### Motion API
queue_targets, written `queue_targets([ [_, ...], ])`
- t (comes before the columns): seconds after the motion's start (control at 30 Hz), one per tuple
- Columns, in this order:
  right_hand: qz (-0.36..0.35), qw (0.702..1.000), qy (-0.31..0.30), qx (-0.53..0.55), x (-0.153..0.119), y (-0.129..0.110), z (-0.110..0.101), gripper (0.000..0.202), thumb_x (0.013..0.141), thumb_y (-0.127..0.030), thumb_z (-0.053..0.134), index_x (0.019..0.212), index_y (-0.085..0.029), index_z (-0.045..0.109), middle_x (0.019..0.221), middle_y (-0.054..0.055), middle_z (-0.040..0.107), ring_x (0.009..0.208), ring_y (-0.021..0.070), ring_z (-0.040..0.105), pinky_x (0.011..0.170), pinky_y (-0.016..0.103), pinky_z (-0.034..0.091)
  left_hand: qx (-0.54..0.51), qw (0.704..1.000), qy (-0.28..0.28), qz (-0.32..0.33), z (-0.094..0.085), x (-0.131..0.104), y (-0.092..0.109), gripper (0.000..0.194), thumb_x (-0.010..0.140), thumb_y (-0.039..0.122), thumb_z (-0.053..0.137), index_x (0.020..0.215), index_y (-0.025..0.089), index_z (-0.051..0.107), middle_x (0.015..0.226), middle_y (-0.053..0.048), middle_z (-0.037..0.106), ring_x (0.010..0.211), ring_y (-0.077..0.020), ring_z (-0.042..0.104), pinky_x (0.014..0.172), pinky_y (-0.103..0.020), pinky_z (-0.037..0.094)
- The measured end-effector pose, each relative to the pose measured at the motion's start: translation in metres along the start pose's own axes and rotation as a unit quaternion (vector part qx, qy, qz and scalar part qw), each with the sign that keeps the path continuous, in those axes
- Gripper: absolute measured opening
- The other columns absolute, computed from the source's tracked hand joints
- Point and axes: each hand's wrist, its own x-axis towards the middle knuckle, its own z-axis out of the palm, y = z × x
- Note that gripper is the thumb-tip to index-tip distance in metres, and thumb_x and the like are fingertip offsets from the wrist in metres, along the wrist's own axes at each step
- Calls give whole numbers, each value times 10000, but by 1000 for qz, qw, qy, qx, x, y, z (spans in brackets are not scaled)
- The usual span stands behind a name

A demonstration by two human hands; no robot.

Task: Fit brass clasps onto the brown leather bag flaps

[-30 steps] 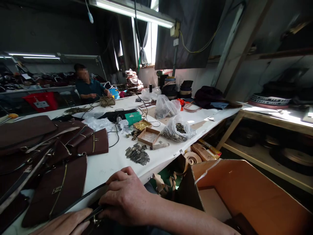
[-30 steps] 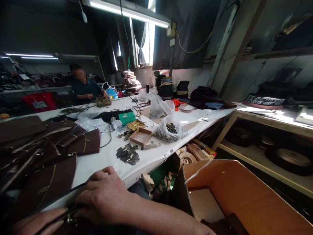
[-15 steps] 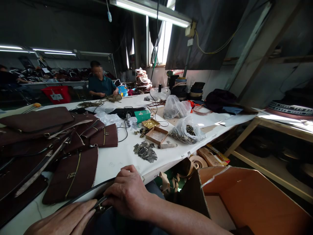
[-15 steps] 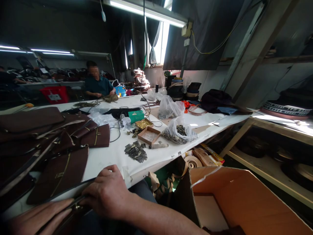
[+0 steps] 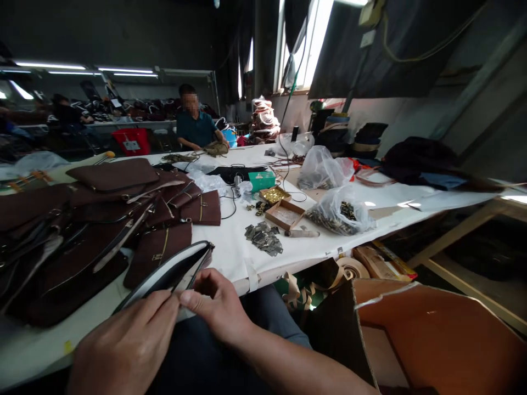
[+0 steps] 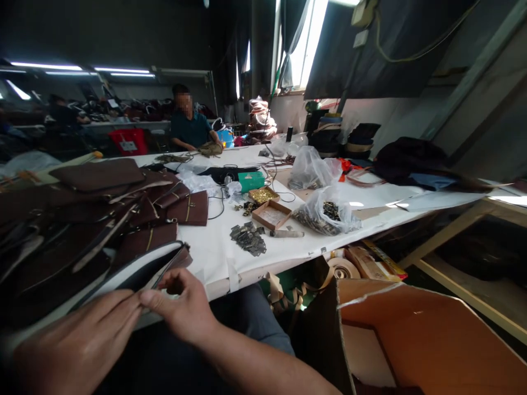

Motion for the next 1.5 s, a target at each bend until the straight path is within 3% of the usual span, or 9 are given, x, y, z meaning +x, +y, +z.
queue_targets([
  [0.1,91,983,41,152,-5,23,5,433,690,-462,971,923,-184,734,842,-6,690,780,155,627,806,290,522,81,996,-39,18,6,3,26,249,1040,187,519,995,201,763,860,-61,768,724,-218,707,677,-360,518],
  [0.2,151,957,73,236,-13,36,-1,343,726,-380,929,938,-163,767,815,9,714,735,150,631,762,276,513,63,992,-96,56,11,0,45,265,1032,192,519,1083,164,777,963,-110,805,912,-281,751,960,-480,558],
  [0.33,164,945,68,275,-21,45,-20,275,773,-366,869,917,-158,762,821,33,744,779,184,665,752,283,518,6,981,-171,88,12,-7,54,330,1005,313,607,1230,136,772,1205,-154,807,1270,-367,681,1320,-652,237],
  [0.43,165,940,76,287,-21,54,-34,279,771,-379,873,877,-165,728,803,29,742,788,201,678,748,300,526,-14,972,-213,101,25,-8,47,412,947,394,712,1286,163,756,1335,-141,769,1291,-357,665,1342,-600,236],
  [0.57,184,923,149,304,-17,74,-51,364,703,-369,936,886,-157,704,781,14,729,718,174,658,714,294,522,-28,963,-249,99,60,-7,32,457,887,298,772,1325,171,730,1464,-148,695,1295,-356,652,1218,-547,461],
  [0.67,204,910,207,297,-15,87,-64,417,658,-376,984,838,-161,674,722,-9,701,637,135,618,666,268,510,-53,966,-241,80,84,-9,23,432,895,281,755,1306,149,732,1444,-182,696,1297,-368,649,1078,-520,572],
  [0.87,225,907,234,270,-11,100,-77,493,594,-425,1021,828,-156,680,711,7,710,621,132,618,649,265,506,-119,969,-200,81,113,-13,18,396,922,362,736,1274,184,761,1371,-156,753,1310,-386,662,1279,-687,320],
  [1.27,240,920,278,136,-14,88,-82,491,614,-406,994,897,-178,664,819,1,718,708,148,662,641,256,528,-155,974,-151,63,139,-24,13,346,937,322,724,1238,152,743,1302,-152,789,1369,-375,645,1326,-709,188],
  [1.5,242,936,254,43,-14,94,-93,474,656,-509,957,829,-179,662,713,-8,677,609,143,605,571,269,520,-168,975,-129,65,156,-32,10,458,905,289,745,1338,148,696,1366,-157,754,1418,-374,597,1222,-578,446],
])
